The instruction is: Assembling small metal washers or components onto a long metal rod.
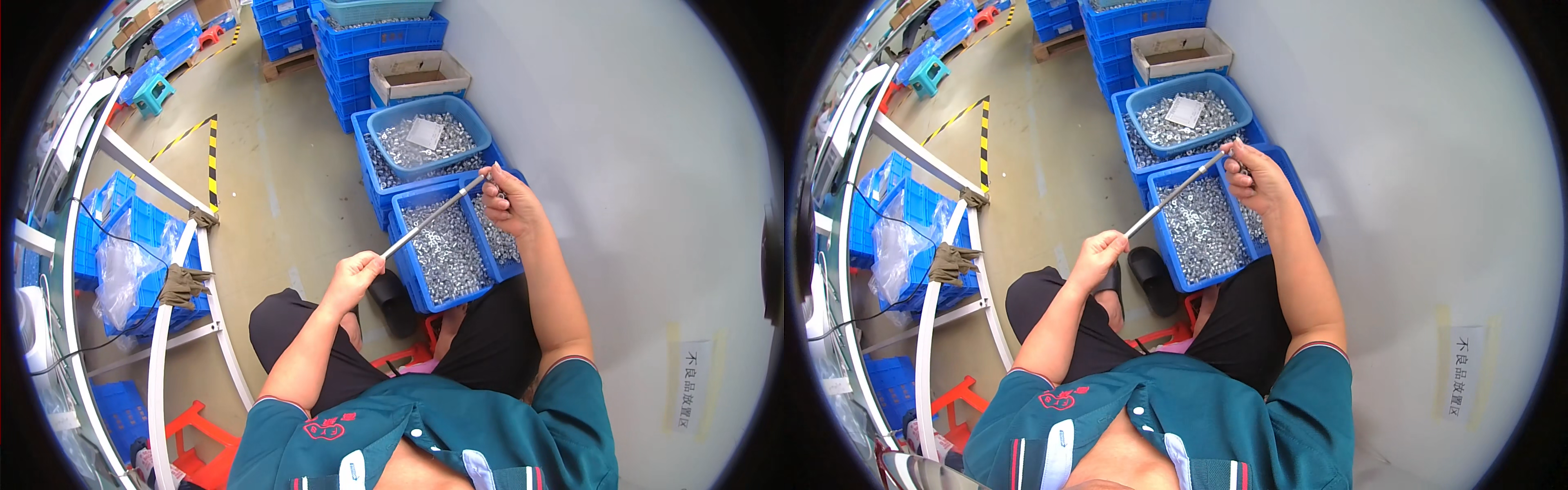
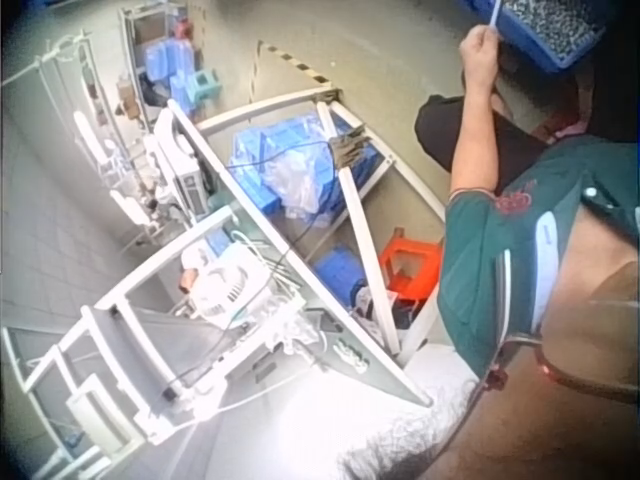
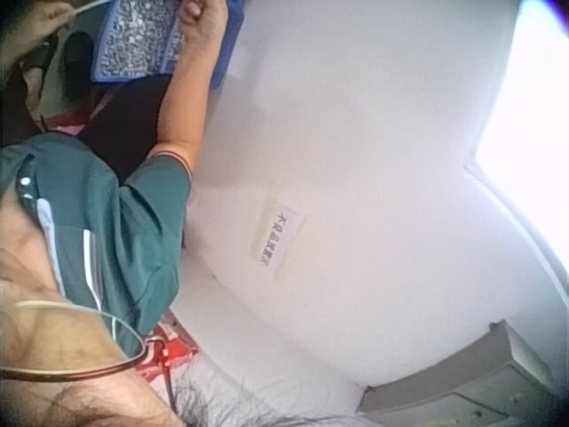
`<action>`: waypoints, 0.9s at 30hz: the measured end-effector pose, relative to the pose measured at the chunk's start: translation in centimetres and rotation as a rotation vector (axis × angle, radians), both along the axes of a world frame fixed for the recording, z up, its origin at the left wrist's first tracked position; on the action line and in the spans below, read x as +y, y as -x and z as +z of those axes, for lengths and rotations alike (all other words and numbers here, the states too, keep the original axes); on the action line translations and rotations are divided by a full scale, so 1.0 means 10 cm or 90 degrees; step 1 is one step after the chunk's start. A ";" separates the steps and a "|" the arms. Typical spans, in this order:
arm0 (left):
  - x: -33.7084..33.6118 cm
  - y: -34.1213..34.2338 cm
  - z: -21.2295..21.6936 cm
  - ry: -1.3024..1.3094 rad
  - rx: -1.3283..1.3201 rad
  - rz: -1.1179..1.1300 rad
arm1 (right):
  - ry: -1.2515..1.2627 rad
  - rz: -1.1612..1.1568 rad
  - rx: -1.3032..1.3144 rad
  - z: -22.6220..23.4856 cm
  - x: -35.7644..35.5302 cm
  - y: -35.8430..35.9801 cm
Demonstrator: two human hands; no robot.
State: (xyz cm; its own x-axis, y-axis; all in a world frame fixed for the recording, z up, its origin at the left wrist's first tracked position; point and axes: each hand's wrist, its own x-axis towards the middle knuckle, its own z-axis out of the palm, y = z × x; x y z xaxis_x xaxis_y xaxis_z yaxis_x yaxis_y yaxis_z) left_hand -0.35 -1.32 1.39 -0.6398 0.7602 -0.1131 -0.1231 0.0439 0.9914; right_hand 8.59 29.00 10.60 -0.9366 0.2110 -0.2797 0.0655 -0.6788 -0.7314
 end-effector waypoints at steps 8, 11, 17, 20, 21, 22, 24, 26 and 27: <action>0.00 0.00 -0.03 0.024 0.022 -0.011 | 0.096 0.059 0.020 -0.04 -0.03 0.02; 0.00 -0.02 -0.02 0.026 0.028 -0.006 | 0.114 0.099 0.018 -0.04 -0.06 0.04; 0.06 0.00 -0.04 0.011 0.016 0.006 | -0.205 0.033 -0.044 0.09 -0.35 0.09; 0.08 0.00 -0.02 0.008 -0.023 -0.001 | -0.232 0.203 -0.118 0.03 -0.47 0.11; 0.09 -0.01 -0.02 0.002 -0.032 0.000 | -0.246 0.256 -0.149 0.02 -0.48 0.11; 0.10 -0.01 -0.02 -0.003 -0.040 0.000 | -0.260 0.309 -0.179 0.01 -0.48 0.12; 0.08 0.01 -0.01 0.001 -0.047 0.011 | -0.261 0.291 -0.206 0.01 -0.45 0.13; 0.09 0.00 0.00 0.003 -0.054 0.020 | -0.245 0.181 -0.227 -0.02 -0.32 0.11; 0.09 0.00 -0.01 -0.005 -0.048 0.029 | -0.199 0.122 -0.241 -0.05 -0.24 0.11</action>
State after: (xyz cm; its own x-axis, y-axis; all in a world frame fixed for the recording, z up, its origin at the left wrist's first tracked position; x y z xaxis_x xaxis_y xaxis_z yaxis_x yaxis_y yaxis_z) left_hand -0.36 -0.41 1.32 -0.6631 0.7320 -0.1563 -0.1994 0.0285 0.9795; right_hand 7.46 26.62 10.08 -0.8121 0.1739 -0.5570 0.4656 -0.3822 -0.7982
